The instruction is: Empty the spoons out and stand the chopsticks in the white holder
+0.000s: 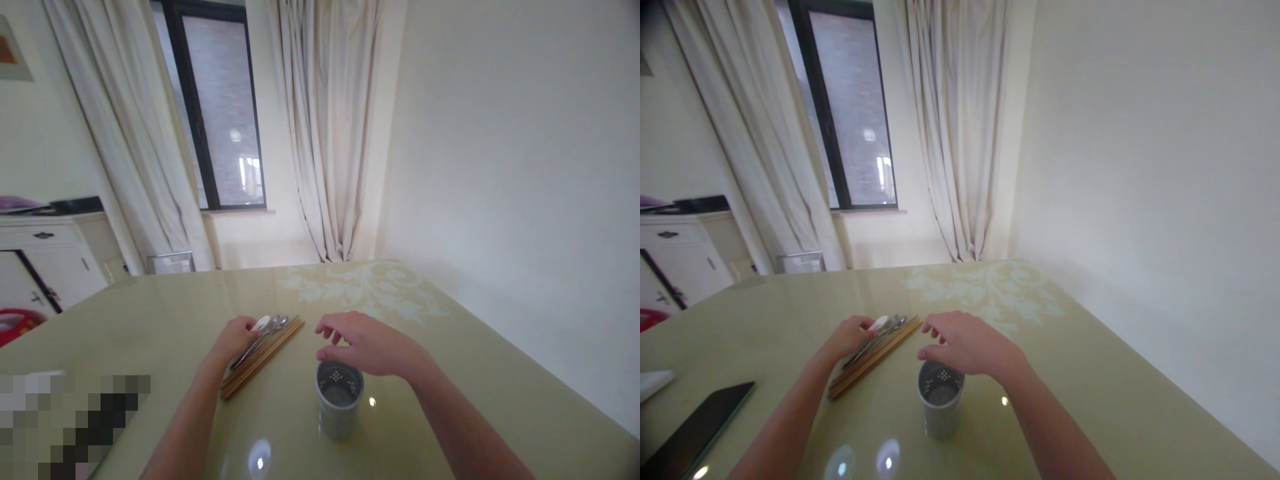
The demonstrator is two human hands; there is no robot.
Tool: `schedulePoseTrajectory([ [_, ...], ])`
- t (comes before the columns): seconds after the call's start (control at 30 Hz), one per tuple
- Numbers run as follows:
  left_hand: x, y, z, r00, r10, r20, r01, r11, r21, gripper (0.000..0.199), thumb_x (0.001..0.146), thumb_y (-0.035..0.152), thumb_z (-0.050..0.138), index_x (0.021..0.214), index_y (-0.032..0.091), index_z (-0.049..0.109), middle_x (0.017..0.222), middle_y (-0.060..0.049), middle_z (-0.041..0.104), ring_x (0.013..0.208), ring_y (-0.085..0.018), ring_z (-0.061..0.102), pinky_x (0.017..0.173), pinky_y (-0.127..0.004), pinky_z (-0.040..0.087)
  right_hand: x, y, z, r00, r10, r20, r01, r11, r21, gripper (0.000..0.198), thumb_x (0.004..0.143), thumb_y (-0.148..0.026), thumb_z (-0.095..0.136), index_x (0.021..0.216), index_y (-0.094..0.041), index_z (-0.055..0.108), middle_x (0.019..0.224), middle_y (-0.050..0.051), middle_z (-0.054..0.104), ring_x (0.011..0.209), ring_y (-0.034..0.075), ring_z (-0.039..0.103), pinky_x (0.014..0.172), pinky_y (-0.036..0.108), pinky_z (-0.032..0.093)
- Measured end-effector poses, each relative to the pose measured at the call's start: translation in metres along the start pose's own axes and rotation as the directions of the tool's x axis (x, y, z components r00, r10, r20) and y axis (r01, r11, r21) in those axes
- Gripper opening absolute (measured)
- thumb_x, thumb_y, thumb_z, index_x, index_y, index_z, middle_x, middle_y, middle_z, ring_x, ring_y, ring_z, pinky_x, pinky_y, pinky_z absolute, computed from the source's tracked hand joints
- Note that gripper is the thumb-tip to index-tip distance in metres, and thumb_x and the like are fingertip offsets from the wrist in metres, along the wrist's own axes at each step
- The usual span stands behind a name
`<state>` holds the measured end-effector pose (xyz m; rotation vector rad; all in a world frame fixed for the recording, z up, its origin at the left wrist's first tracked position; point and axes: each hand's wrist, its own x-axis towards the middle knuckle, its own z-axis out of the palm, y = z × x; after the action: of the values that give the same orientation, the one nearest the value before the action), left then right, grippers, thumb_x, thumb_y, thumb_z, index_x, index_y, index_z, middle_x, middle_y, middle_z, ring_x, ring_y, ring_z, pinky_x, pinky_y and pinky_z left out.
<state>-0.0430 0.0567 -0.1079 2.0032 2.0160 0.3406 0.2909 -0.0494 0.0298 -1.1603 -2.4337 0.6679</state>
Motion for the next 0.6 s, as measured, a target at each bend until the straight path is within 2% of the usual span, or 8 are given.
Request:
schedulePoseTrajectory([
  [0.1, 0.001, 0.002, 0.001, 1.000, 0.022, 0.016, -0.022, 1.000, 0.011, 0.018, 0.091, 0.027, 0.065, 0.092, 0.016, 0.079, 0.093, -0.005, 0.080, 0.092, -0.021, 0.071, 0.077, -0.024, 0.043, -0.009, -0.004, -0.009, 0.996, -0.041, -0.083, 0.046, 0.997, 0.066, 0.028, 0.096, -0.043, 0.071, 0.115, -0.022, 0.074, 0.104, 0.006, 0.078, 0.089, 0.021, 0.072, 0.079, 0.030, 0.052],
  [0.17, 0.002, 0.003, 0.002, 0.999, 0.029, 0.027, -0.029, 0.999, 0.020, 0.018, 0.091, 0.026, 0.064, 0.088, 0.016, 0.078, 0.091, -0.006, 0.080, 0.091, -0.021, 0.071, 0.075, -0.025, 0.042, -0.014, 0.003, -0.006, 0.976, -0.062, -0.207, 0.088, 0.989, 0.122, 0.028, 0.101, -0.046, 0.064, 0.113, -0.023, 0.073, 0.102, 0.005, 0.077, 0.090, 0.020, 0.071, 0.082, 0.030, 0.052],
  [0.3, 0.003, 0.006, 0.003, 0.999, 0.038, 0.032, -0.039, 0.999, 0.036, 0.017, 0.092, 0.022, 0.062, 0.083, 0.016, 0.075, 0.093, -0.008, 0.080, 0.091, -0.021, 0.071, 0.075, -0.025, 0.041, -0.031, 0.047, 0.028, 0.861, 0.000, -0.509, 0.130, 0.967, 0.221, 0.039, 0.106, -0.053, 0.050, 0.112, -0.021, 0.072, 0.107, 0.008, 0.075, 0.098, 0.022, 0.068, 0.091, 0.034, 0.051],
  [0.37, 0.003, 0.008, 0.002, 0.999, 0.042, 0.031, -0.044, 0.998, 0.046, 0.017, 0.091, 0.021, 0.062, 0.080, 0.016, 0.074, 0.092, -0.009, 0.079, 0.091, -0.022, 0.071, 0.075, -0.025, 0.041, -0.043, 0.075, 0.052, 0.811, 0.095, -0.578, 0.100, 0.950, 0.296, 0.047, 0.107, -0.058, 0.043, 0.108, -0.021, 0.073, 0.101, 0.008, 0.073, 0.093, 0.023, 0.067, 0.086, 0.036, 0.052],
  [0.47, 0.003, 0.010, 0.000, 0.999, 0.045, 0.030, -0.047, 0.997, 0.061, 0.016, 0.091, 0.021, 0.062, 0.079, 0.017, 0.071, 0.090, -0.008, 0.078, 0.091, -0.021, 0.070, 0.074, -0.025, 0.041, -0.062, 0.105, 0.081, 0.747, 0.251, -0.616, 0.019, 0.918, 0.397, 0.055, 0.105, -0.065, 0.038, 0.100, -0.022, 0.073, 0.090, 0.008, 0.070, 0.081, 0.024, 0.064, 0.076, 0.036, 0.053],
  [0.6, 0.001, 0.008, -0.003, 0.999, 0.044, 0.019, -0.045, 0.996, 0.080, 0.015, 0.091, 0.021, 0.062, 0.079, 0.018, 0.070, 0.094, -0.008, 0.078, 0.092, -0.021, 0.069, 0.077, -0.025, 0.042, -0.071, 0.116, 0.098, 0.782, 0.338, -0.524, -0.047, 0.870, 0.491, 0.056, 0.104, -0.067, 0.040, 0.102, -0.021, 0.073, 0.094, 0.008, 0.070, 0.078, 0.023, 0.062, 0.071, 0.035, 0.052],
])
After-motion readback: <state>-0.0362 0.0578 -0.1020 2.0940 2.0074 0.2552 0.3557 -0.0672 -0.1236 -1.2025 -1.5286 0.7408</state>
